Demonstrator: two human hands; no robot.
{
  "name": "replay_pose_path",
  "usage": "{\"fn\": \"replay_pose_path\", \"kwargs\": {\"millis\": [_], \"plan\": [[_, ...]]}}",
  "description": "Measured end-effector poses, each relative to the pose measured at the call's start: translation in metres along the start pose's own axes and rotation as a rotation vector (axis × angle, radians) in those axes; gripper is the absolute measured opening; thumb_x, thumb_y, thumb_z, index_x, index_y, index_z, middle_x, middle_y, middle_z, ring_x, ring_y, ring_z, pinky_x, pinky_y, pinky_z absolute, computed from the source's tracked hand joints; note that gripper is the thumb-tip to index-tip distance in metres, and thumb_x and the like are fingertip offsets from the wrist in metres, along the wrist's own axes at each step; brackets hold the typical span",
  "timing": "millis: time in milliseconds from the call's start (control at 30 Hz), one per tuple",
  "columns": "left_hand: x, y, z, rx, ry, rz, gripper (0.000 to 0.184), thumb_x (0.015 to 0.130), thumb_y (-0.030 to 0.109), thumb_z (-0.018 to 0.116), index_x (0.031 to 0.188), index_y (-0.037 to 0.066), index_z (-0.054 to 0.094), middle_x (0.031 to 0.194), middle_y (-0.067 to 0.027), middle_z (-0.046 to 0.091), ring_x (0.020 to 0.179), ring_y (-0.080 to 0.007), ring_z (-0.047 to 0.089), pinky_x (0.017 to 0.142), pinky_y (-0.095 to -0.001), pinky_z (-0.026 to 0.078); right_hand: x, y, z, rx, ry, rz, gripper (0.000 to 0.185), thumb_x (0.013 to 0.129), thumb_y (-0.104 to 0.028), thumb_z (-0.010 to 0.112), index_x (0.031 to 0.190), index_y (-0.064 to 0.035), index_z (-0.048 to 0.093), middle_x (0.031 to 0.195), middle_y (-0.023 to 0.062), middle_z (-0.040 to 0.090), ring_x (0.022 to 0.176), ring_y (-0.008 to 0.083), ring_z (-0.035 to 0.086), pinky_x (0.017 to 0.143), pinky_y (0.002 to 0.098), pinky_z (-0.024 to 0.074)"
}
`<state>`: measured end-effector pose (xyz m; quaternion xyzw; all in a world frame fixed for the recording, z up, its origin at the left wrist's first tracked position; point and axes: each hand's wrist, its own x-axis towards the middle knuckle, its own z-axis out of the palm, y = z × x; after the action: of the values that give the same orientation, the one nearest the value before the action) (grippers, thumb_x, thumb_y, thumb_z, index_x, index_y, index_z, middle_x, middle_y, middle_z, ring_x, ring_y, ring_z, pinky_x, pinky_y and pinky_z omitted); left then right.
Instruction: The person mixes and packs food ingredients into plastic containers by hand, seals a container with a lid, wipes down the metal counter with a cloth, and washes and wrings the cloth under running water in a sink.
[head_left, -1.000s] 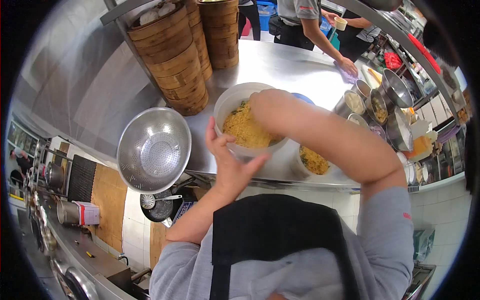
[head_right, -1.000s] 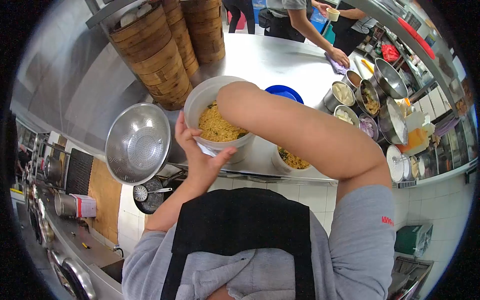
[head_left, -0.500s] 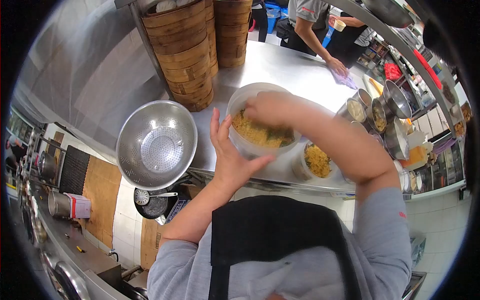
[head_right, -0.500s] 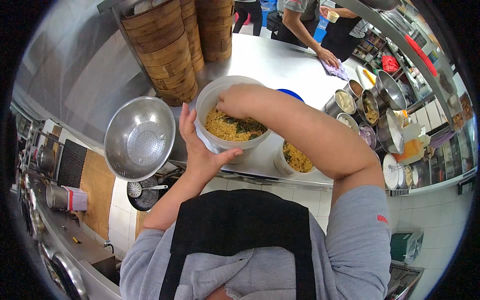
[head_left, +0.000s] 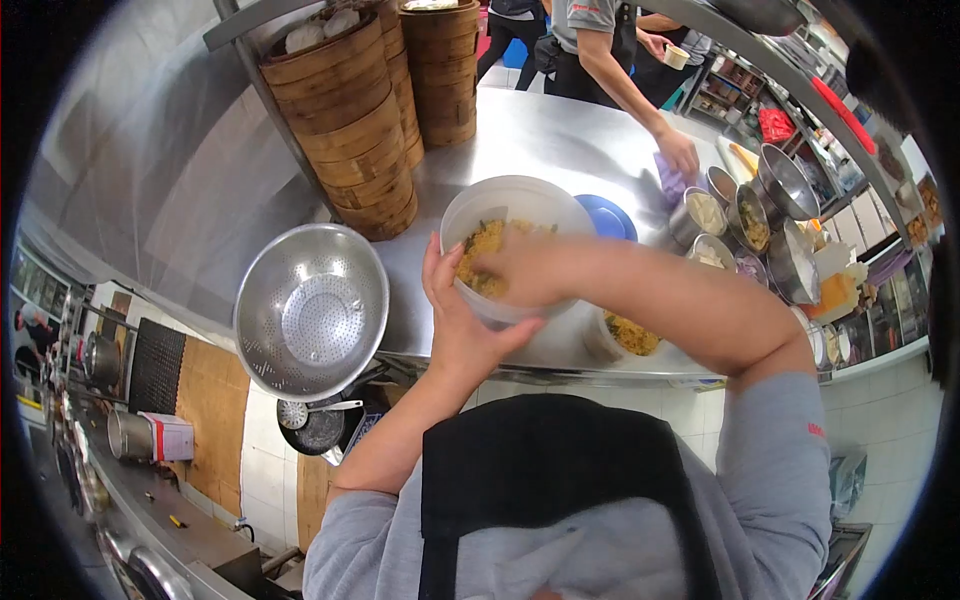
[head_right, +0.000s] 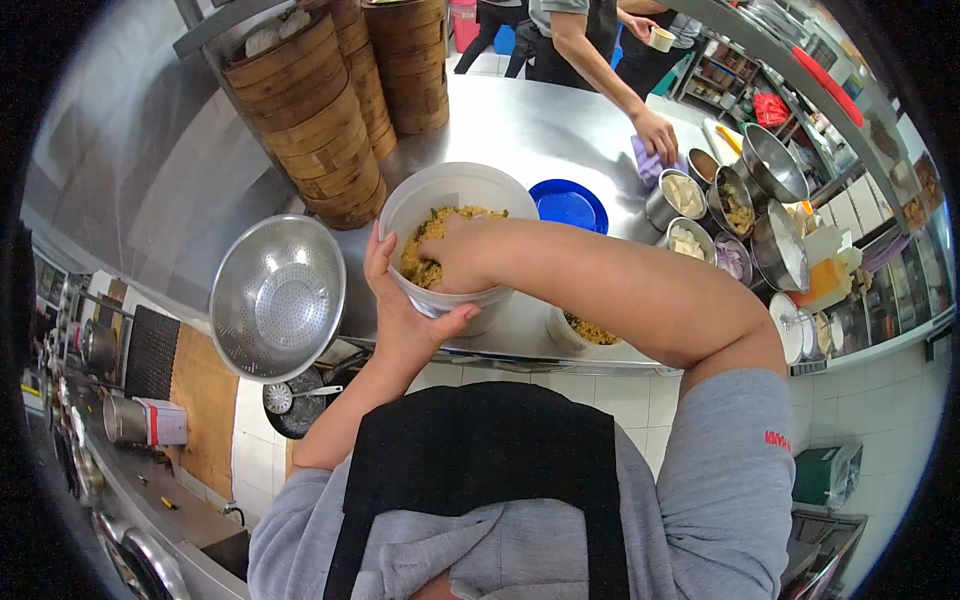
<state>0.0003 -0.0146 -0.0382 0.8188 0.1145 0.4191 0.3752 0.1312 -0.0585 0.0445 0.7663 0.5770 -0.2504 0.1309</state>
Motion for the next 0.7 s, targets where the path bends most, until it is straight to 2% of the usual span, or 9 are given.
{"fn": "replay_pose_path", "kwargs": {"millis": [33, 200, 300, 367, 433, 533, 567, 667, 700], "plan": [[0.0, 0.0, 0.0, 0.015, 0.004, 0.001, 0.109, 0.05, 0.023, 0.086, 0.132, 0.01, 0.015, 0.14, -0.0279, 0.008, 0.131, -0.0419, 0.017, 0.106, -0.0468, 0.025, 0.001, -0.002, 0.0, 0.009, 0.0, -0.001, 0.066, 0.074, -0.048, 0.058, 0.134, -0.0283, 0.039, 0.133, 0.0224, 0.036, 0.111, 0.0417, 0.048, 0.094, 0.0491, 0.038], [0.0, 0.001, 0.0, 0.008, 0.007, 0.002, 0.106, 0.051, 0.023, 0.086, 0.13, 0.01, 0.017, 0.14, -0.0281, 0.008, 0.131, -0.0421, 0.017, 0.106, -0.0468, 0.025, 0.004, -0.003, 0.002, 0.112, 0.055, -0.063, 0.061, 0.071, -0.039, 0.063, 0.128, -0.0242, 0.048, 0.125, 0.0213, 0.045, 0.106, 0.0374, 0.053, 0.09, 0.0436, 0.0424], [-0.002, 0.004, -0.002, -0.011, -0.011, -0.021, 0.1, 0.051, 0.023, 0.086, 0.126, 0.01, 0.021, 0.139, -0.0284, 0.009, 0.131, -0.0421, 0.017, 0.106, -0.047, 0.025, 0.003, -0.003, 0.005, 0.157, 0.117, -0.13, 0.06, 0.066, -0.033, 0.068, 0.123, -0.0212, 0.054, 0.117, 0.0204, 0.051, 0.104, 0.0351, 0.055, 0.088, 0.0412, 0.0444], [-0.003, 0.005, -0.003, 0.028, -0.014, -0.003, 0.089, 0.054, 0.024, 0.086, 0.118, 0.01, 0.026, 0.139, -0.028, 0.01, 0.131, -0.042, 0.017, 0.105, -0.0468, 0.026, 0.002, -0.001, 0.004, 0.183, 0.148, -0.149, 0.06, 0.063, -0.029, 0.07, 0.121, -0.02, 0.056, 0.114, 0.0202, 0.055, 0.102, 0.0348, 0.056, 0.087, 0.0404, 0.0453], [-0.005, 0.005, -0.003, 0.018, -0.019, 0.0, 0.084, 0.055, 0.025, 0.086, 0.114, 0.011, 0.028, 0.138, -0.0277, 0.012, 0.13, -0.0419, 0.018, 0.105, -0.0465, 0.026, 0.002, 0.007, -0.002, 0.326, 0.061, -0.224, 0.051, 0.063, -0.029, 0.068, 0.112, -0.0148, 0.06, 0.103, 0.0178, 0.059, 0.094, 0.0297, 0.059, 0.079, 0.0382, 0.0467], [-0.007, 0.01, -0.002, 0.038, -0.023, -0.017, 0.077, 0.056, 0.025, 0.085, 0.108, 0.011, 0.031, 0.137, -0.0271, 0.014, 0.13, -0.0417, 0.019, 0.104, -0.0461, 0.028, 0.009, 0.021, -0.006, 0.527, 0.093, -0.154, 0.054, 0.06, -0.029, 0.068, 0.11, -0.0112, 0.059, 0.097, 0.0156, 0.062, 0.09, 0.0246, 0.06, 0.077, 0.0353, 0.0471], [-0.007, 0.013, -0.002, 0.064, -0.021, -0.03, 0.074, 0.057, 0.025, 0.085, 0.106, 0.011, 0.032, 0.136, -0.0267, 0.015, 0.129, -0.0417, 0.02, 0.103, -0.046, 0.028, 0.011, 0.028, -0.006, 0.626, 0.066, -0.123, 0.054, 0.06, -0.03, 0.068, 0.11, -0.0109, 0.059, 0.095, 0.0121, 0.062, 0.088, 0.0215, 0.059, 0.077, 0.0332, 0.0466], [-0.006, 0.016, -0.001, 0.048, -0.038, -0.028, 0.073, 0.056, 0.026, 0.086, 0.105, 0.01, 0.034, 0.136, -0.0254, 0.017, 0.128, -0.0416, 0.021, 0.103, -0.046, 0.029, -0.007, 0.031, -0.016, 0.832, 0.007, -0.101, 0.053, 0.061, -0.03, 0.067, 0.11, -0.0115, 0.058, 0.092, 0.0102, 0.061, 0.087, 0.0204, 0.058, 0.076, 0.0315, 0.0463], [-0.006, 0.017, -0.002, 0.049, -0.037, -0.027, 0.073, 0.056, 0.026, 0.086, 0.105, 0.01, 0.034, 0.136, -0.0254, 0.017, 0.128, -0.0416, 0.021, 0.103, -0.046, 0.029, -0.005, 0.034, -0.013, 0.848, 0.025, -0.055, 0.049, 0.062, -0.025, 0.066, 0.108, -0.0099, 0.059, 0.091, 0.0087, 0.06, 0.086, 0.0191, 0.057, 0.075, 0.0298, 0.0459]]}}
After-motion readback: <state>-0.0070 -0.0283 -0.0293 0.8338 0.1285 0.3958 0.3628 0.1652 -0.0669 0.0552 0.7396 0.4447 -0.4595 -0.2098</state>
